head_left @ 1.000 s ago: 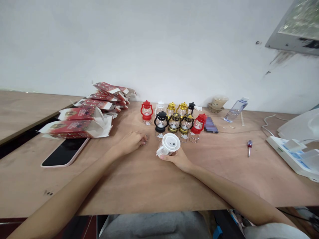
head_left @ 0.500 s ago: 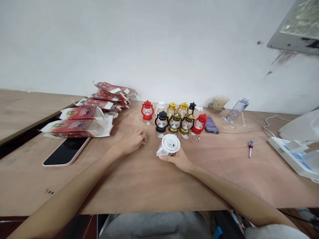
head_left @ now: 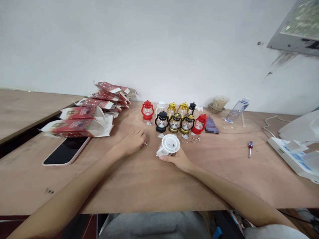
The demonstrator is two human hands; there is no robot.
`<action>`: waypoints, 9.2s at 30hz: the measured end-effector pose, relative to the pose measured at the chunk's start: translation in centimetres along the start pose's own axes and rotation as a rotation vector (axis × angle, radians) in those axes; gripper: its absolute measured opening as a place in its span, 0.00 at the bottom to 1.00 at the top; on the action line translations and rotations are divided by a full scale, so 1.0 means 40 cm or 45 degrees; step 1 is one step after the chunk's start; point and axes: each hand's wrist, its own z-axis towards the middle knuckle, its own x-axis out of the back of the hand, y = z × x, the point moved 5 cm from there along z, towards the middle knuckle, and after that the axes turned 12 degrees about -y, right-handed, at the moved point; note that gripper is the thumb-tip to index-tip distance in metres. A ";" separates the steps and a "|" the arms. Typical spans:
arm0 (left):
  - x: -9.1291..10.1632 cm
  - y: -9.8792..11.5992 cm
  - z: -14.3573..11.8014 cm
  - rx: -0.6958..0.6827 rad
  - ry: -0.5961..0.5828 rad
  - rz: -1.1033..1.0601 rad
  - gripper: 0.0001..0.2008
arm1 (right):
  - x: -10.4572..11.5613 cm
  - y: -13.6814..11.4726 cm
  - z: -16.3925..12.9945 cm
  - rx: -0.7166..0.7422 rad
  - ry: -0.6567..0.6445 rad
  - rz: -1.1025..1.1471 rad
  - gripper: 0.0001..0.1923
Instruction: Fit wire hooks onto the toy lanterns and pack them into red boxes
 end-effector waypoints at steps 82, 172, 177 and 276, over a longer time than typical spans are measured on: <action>0.182 0.111 -0.132 -0.466 1.064 -0.918 0.03 | 0.006 0.038 -0.012 -0.066 0.024 -0.219 0.29; 0.207 0.178 -0.166 -0.536 1.014 -0.091 0.05 | 0.018 0.027 -0.011 -0.067 0.121 -0.149 0.25; 0.194 0.175 -0.160 -0.464 1.063 -0.104 0.11 | 0.013 0.023 -0.011 -0.022 0.105 -0.134 0.26; 0.118 0.004 -0.083 0.069 0.921 -1.495 0.10 | 0.004 0.025 -0.039 0.028 0.253 0.279 0.26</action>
